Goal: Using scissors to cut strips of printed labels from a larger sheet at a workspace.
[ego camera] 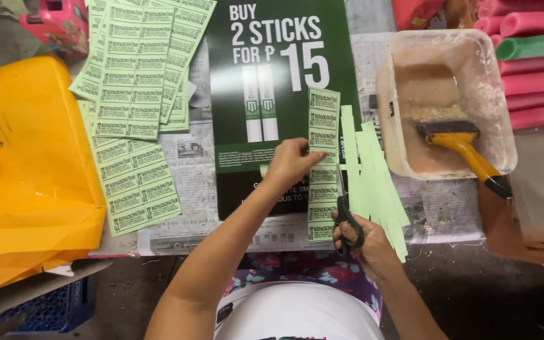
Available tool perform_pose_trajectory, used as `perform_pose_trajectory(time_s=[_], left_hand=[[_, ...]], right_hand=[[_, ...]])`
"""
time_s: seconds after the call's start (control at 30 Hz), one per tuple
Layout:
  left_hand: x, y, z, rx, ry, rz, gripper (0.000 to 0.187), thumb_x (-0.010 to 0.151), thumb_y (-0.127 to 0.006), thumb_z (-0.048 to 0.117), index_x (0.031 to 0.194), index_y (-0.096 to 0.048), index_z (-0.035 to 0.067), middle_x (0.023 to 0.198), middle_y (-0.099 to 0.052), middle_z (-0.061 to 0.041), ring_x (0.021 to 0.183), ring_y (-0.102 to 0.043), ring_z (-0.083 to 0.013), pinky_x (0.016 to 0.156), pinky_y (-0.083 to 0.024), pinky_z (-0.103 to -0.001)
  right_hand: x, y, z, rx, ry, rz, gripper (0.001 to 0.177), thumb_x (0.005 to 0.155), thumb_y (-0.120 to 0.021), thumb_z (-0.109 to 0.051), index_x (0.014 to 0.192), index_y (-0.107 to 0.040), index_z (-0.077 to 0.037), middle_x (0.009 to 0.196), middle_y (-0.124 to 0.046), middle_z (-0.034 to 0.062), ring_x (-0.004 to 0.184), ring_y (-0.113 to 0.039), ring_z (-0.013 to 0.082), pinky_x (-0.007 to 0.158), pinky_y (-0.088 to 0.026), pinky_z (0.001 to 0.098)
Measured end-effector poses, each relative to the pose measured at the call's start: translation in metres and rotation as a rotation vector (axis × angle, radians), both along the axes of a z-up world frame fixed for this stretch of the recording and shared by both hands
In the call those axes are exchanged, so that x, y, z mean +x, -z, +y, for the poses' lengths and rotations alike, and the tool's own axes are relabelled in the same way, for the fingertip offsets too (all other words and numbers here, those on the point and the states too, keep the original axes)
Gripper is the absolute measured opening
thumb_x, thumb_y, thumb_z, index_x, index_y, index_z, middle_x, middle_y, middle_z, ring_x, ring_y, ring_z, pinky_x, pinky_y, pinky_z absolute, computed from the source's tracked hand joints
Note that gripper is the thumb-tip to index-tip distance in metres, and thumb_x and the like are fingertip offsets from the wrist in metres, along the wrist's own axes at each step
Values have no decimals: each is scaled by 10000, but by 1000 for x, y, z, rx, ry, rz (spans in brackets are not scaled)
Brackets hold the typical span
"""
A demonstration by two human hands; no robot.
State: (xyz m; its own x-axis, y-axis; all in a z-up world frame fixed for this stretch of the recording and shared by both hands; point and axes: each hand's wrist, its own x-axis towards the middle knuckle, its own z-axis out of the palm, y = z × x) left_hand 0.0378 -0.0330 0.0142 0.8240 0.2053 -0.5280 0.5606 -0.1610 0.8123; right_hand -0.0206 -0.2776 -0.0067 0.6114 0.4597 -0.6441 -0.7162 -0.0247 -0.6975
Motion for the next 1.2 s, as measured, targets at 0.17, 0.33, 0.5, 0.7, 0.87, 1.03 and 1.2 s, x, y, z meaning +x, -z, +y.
perform_pose_trajectory(time_s=[0.17, 0.33, 0.5, 0.7, 0.87, 1.03, 1.2], left_hand=[[-7, 8, 12, 181, -8, -281, 94, 921, -638, 133, 896, -696, 63, 851, -729, -55, 722, -642, -171, 620, -481, -334], [-43, 5, 123, 236, -147, -385, 256, 917, -579, 226, 1106, -678, 86, 1041, -758, -104, 887, -710, -220, 792, -581, -353], [-118, -53, 242, 211, -416, -96, 311, 1016, -568, 128, 1324, -610, 103, 997, -710, -25, 639, -578, -79, 543, -510, -202], [-163, 27, 382, 598, -276, -251, 160, 924, -654, 212, 1025, -679, 91, 816, -671, -13, 724, -573, -85, 626, -421, -287], [-153, 29, 360, 1234, -276, -69, 467, 922, -789, 194, 1284, -537, 39, 1115, -638, -297, 999, -612, -516, 802, -479, -607], [-131, 31, 206, 1138, -72, -602, 492, 944, -733, 33, 1398, -573, -67, 1294, -595, -325, 1179, -534, -515, 1018, -427, -571], [-102, 66, 39, 953, 267, -848, 316, 861, -737, 116, 1176, -715, 93, 1242, -671, -157, 1292, -555, -421, 1067, -455, -505]], right_hand=[[-1, 6, -4, 88, 150, 26, 662, 833, -749, -267, 1331, -591, 139, 805, -609, 127, 648, -559, 168, 612, -497, 243], [0, -1, -22, 138, 79, -97, 690, 848, -751, -266, 1356, -554, 158, 837, -646, 114, 687, -600, 178, 678, -529, 252], [0, -3, -16, 89, 80, -130, 571, 921, -683, -234, 1356, -574, 120, 844, -634, 124, 687, -590, 186, 682, -533, 254], [-10, 2, 6, 69, 81, -92, 639, 897, -688, -228, 1390, -534, 150, 862, -627, 137, 719, -590, 201, 696, -525, 291], [-20, -28, 16, -313, -114, -484, 760, 798, -772, -36, 1504, -492, -13, 826, -743, 96, 814, -724, 169, 890, -642, 313], [-15, -9, -16, -376, -20, -548, 695, 757, -844, -11, 1404, -592, 4, 777, -725, 116, 682, -676, 148, 669, -604, 257], [-15, -37, -36, -380, 62, -591, 627, 740, -866, 0, 1332, -659, 2, 768, -740, 145, 627, -673, 142, 574, -566, 258]])
